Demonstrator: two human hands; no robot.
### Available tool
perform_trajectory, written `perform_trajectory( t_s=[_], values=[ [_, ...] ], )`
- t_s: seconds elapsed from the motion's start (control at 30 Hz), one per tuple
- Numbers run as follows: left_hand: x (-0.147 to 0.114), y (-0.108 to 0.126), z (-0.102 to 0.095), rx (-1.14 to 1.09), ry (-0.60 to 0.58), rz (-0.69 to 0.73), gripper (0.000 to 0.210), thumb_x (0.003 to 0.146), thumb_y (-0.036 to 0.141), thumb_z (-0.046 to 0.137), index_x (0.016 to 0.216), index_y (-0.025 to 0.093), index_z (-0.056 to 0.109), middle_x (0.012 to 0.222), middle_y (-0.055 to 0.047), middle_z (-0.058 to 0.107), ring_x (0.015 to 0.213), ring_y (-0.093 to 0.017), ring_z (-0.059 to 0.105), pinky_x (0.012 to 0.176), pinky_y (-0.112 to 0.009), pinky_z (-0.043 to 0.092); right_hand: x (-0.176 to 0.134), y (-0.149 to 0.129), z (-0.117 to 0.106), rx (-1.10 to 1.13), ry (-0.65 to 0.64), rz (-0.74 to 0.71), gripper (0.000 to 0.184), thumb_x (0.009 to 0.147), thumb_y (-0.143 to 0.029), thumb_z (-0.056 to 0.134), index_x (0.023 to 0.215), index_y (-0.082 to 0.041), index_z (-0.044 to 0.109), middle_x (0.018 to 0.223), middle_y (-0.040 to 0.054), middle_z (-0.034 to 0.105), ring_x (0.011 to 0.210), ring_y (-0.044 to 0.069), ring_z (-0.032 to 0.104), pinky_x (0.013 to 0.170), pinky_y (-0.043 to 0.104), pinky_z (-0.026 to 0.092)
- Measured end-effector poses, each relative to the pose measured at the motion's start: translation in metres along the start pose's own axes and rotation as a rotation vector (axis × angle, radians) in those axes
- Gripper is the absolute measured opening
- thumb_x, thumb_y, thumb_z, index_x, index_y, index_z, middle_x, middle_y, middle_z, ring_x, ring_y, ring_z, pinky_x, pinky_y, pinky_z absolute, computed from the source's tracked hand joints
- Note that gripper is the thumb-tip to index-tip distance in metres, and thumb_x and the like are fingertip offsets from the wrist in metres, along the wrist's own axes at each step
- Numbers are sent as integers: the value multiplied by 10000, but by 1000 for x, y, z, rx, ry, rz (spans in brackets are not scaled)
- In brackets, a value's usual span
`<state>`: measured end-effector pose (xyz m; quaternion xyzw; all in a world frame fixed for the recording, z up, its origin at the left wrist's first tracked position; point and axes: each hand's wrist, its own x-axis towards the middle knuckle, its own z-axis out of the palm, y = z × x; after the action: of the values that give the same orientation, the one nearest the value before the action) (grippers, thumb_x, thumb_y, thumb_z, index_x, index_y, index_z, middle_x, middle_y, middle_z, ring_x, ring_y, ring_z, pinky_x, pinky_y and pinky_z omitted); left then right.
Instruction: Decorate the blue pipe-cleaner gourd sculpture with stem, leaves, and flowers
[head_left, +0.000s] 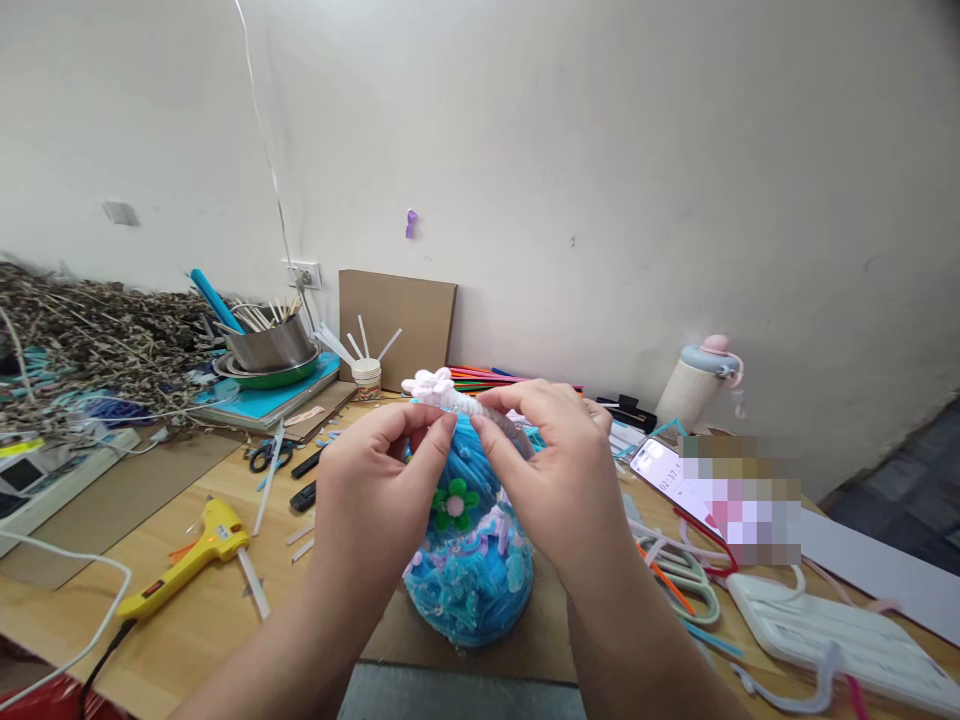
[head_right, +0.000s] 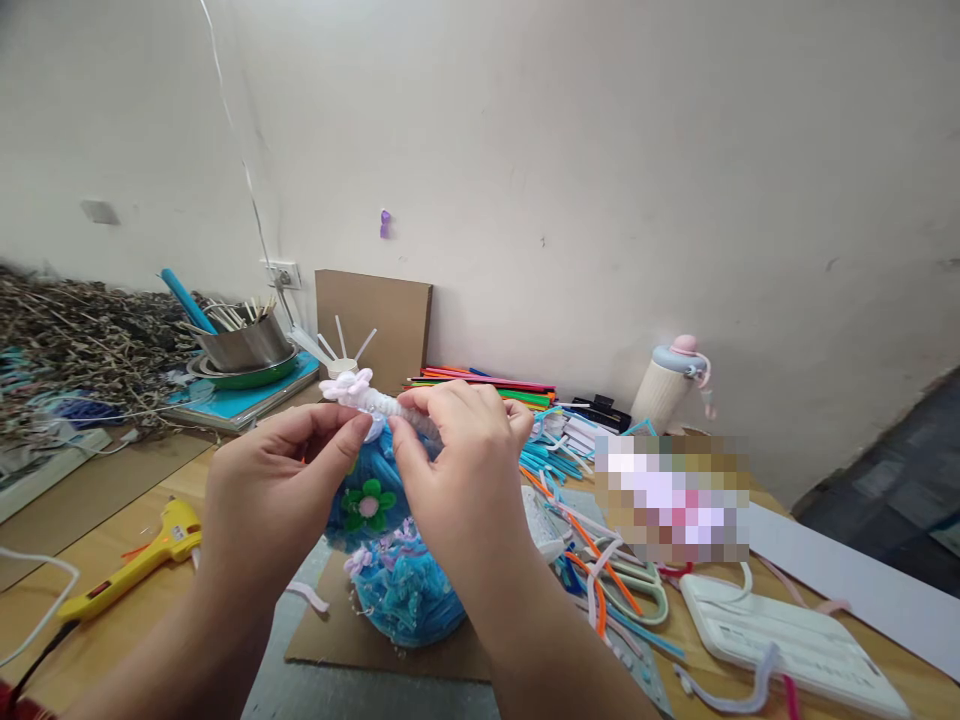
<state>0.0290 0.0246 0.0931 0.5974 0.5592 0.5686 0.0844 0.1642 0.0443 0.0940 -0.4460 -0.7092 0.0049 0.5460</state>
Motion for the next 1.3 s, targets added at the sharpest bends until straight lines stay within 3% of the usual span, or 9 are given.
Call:
perform_trajectory(
  t_s=[0.2,0.37,1.03,1.3],
  values=[
    [2,3,-2,-165,-72,-168,253,748,414,666,709,165,689,542,27,544,493,-82,422,436,-190,331,0,-2,-1,-2,8,0,37,805,-237,646,836,-247,663,898,-15,714,915,210,605,869,397,296],
    [5,5,-3,-243,-91,-230,281,708,426,690,681,146,684,556,15,549,499,-81,417,439,-189,342,-1,-1,0,2,3,-5,42,806,-237,650,844,-248,666,902,-17,712,915,208,601,874,398,297],
    [9,2,-4,-151,-60,-209,294,698,452,692,678,159,693,544,14,529,493,-87,405,445,-205,340,-1,-1,0,12,11,-12,35,812,-241,646,843,-244,663,895,-23,710,908,196,599,881,397,295],
    [8,-2,-4,-182,-62,-199,287,718,444,678,678,161,660,557,20,514,506,-88,403,455,-203,348,-1,-1,0,26,-23,-43,158,847,-216,609,967,-291,679,955,-28,702,939,192,596,849,387,301]
  ],
)
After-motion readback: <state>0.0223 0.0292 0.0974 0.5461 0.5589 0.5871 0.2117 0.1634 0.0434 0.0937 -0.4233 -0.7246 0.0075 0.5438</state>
